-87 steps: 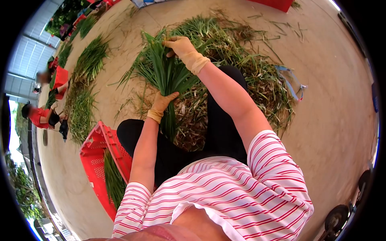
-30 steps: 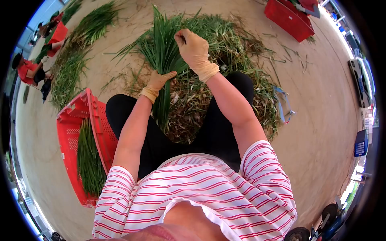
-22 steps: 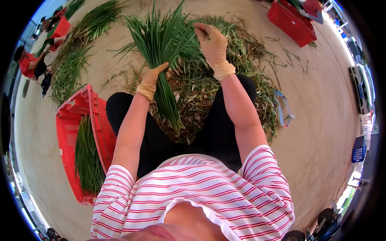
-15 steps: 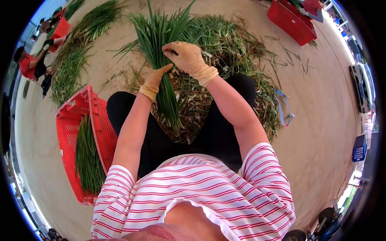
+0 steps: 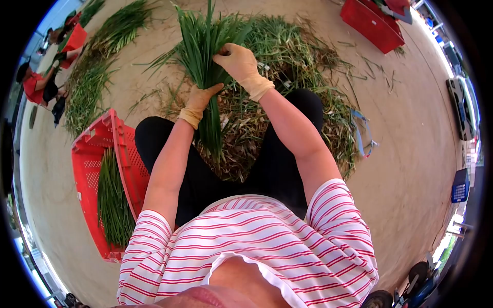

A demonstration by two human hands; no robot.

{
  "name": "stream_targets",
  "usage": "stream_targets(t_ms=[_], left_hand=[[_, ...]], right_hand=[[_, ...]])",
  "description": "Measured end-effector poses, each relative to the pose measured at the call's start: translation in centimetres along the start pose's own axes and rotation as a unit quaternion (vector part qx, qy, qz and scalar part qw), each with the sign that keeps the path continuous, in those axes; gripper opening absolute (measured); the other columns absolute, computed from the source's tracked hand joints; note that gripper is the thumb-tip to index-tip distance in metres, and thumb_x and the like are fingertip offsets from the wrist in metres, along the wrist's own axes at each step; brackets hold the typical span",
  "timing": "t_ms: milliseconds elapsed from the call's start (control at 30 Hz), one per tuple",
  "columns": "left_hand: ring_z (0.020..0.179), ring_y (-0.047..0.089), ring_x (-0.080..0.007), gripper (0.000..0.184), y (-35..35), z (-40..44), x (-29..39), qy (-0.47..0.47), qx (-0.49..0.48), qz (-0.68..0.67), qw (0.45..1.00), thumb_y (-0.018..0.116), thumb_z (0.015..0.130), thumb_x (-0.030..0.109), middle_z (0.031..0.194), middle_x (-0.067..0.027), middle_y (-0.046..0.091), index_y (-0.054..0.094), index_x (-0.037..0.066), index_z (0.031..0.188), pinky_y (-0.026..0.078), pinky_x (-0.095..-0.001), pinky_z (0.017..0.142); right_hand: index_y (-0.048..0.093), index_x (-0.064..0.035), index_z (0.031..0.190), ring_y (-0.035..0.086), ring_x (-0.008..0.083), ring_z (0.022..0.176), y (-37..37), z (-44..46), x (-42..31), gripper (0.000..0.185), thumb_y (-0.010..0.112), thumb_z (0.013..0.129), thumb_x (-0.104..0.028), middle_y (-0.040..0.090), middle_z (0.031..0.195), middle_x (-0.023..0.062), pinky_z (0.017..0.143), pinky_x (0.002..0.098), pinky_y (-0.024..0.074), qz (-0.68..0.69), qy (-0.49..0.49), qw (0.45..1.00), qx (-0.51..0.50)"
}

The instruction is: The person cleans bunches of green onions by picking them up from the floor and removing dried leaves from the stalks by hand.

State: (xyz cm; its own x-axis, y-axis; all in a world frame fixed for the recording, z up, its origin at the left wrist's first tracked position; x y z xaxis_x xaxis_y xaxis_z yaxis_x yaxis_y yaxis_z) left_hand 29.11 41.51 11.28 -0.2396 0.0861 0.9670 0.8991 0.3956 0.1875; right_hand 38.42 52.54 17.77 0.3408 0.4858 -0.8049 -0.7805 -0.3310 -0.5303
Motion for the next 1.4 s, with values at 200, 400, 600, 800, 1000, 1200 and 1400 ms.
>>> stream_targets(t_ms=[200, 400, 600, 800, 1000, 1200, 1400], left_hand=[[0.053, 0.058, -0.0152, 0.026, -0.1, 0.0, 0.1, -0.016, 0.007, 0.000, 1.000, 0.070, 0.072, 0.011, 0.075, -0.0078, 0.062, 0.059, -0.003, 0.091, 0.047, -0.0270, 0.045], [0.060, 0.061, -0.0153, 0.024, -1.2, 1.6, -1.6, 0.001, 0.002, -0.052, 0.999, 0.064, 0.077, 0.009, 0.085, -0.0098, 0.064, 0.059, -0.004, 0.097, 0.048, -0.0256, 0.045], [0.054, 0.057, -0.0142, 0.022, -1.0, 0.9, -0.7, -0.020, 0.011, -0.044, 0.999, 0.066, 0.076, 0.010, 0.079, -0.0092, 0.062, 0.058, -0.002, 0.093, 0.045, -0.0255, 0.042], [0.052, 0.056, -0.0138, 0.019, -1.1, 0.9, -0.5, -0.006, 0.027, -0.021, 0.999, 0.064, 0.078, 0.011, 0.076, -0.0085, 0.062, 0.058, -0.002, 0.092, 0.044, -0.0255, 0.042], [0.054, 0.057, -0.0148, 0.018, -1.9, 2.5, -2.1, 0.036, 0.032, 0.051, 0.998, 0.064, 0.078, 0.009, 0.077, -0.0101, 0.062, 0.058, -0.003, 0.091, 0.045, -0.0257, 0.042], [0.063, 0.060, -0.0126, 0.021, -1.8, 2.9, -3.2, 0.059, -0.014, 0.025, 0.998, 0.057, 0.083, 0.014, 0.082, -0.0046, 0.063, 0.057, -0.002, 0.097, 0.048, -0.0231, 0.051], [0.047, 0.056, -0.0159, 0.022, -0.9, 1.0, -0.6, 0.005, 0.043, -0.006, 0.999, 0.068, 0.074, 0.014, 0.073, -0.0084, 0.062, 0.061, 0.000, 0.090, 0.045, -0.0296, 0.040]], right_hand=[[0.057, 0.0024, 0.084, 0.049, 0.0067, 0.064, 0.1, -0.1, 0.1, 0.022, 0.063, 0.075, -0.017, 0.055, 0.070, 0.0008, 0.060, 0.0222, 0.0408, 0.094, 0.026, 0.994, -0.046], [0.057, 0.0001, 0.084, 0.048, 0.0071, 0.068, -0.1, -1.5, -2.0, 0.018, 0.062, 0.076, -0.015, 0.054, 0.075, 0.0002, 0.063, 0.0224, 0.0412, 0.067, -0.068, 0.989, -0.116], [0.059, -0.0041, 0.089, 0.053, 0.0098, 0.073, 1.0, -1.8, -1.8, 0.014, 0.058, 0.078, -0.013, 0.053, 0.081, 0.0005, 0.067, 0.0267, 0.0445, 0.121, -0.071, 0.973, -0.184], [0.060, -0.0084, 0.091, 0.059, 0.0211, 0.074, 0.9, -2.6, -3.1, 0.021, 0.060, 0.077, -0.024, 0.059, 0.086, 0.0053, 0.066, 0.0308, 0.0471, -0.143, -0.238, 0.955, -0.109], [0.061, -0.0087, 0.090, 0.059, 0.0216, 0.072, 0.8, -2.8, -3.3, 0.019, 0.061, 0.076, -0.023, 0.059, 0.084, 0.0047, 0.063, 0.0305, 0.0473, -0.164, -0.293, 0.939, -0.079], [0.061, -0.0079, 0.089, 0.059, 0.0238, 0.070, 1.2, -2.4, -2.6, 0.016, 0.058, 0.078, -0.019, 0.059, 0.082, 0.0059, 0.060, 0.0334, 0.0472, -0.252, -0.274, 0.928, -0.020], [0.061, -0.0068, 0.089, 0.059, 0.0230, 0.068, 1.7, -2.6, -2.1, 0.017, 0.058, 0.078, -0.019, 0.059, 0.078, 0.0060, 0.059, 0.0329, 0.0469, -0.259, -0.286, 0.923, -0.013]])
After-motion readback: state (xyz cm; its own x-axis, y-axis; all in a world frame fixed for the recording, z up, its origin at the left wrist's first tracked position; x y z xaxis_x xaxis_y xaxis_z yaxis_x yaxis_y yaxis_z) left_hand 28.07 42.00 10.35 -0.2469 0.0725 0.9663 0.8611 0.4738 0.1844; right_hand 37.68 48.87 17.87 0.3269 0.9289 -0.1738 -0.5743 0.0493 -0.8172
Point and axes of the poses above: each hand's wrist, its own z-axis towards the middle knuckle, its own y-axis out of the palm, x = y × z, the point moved 4 cm from there along z, towards the middle knuckle
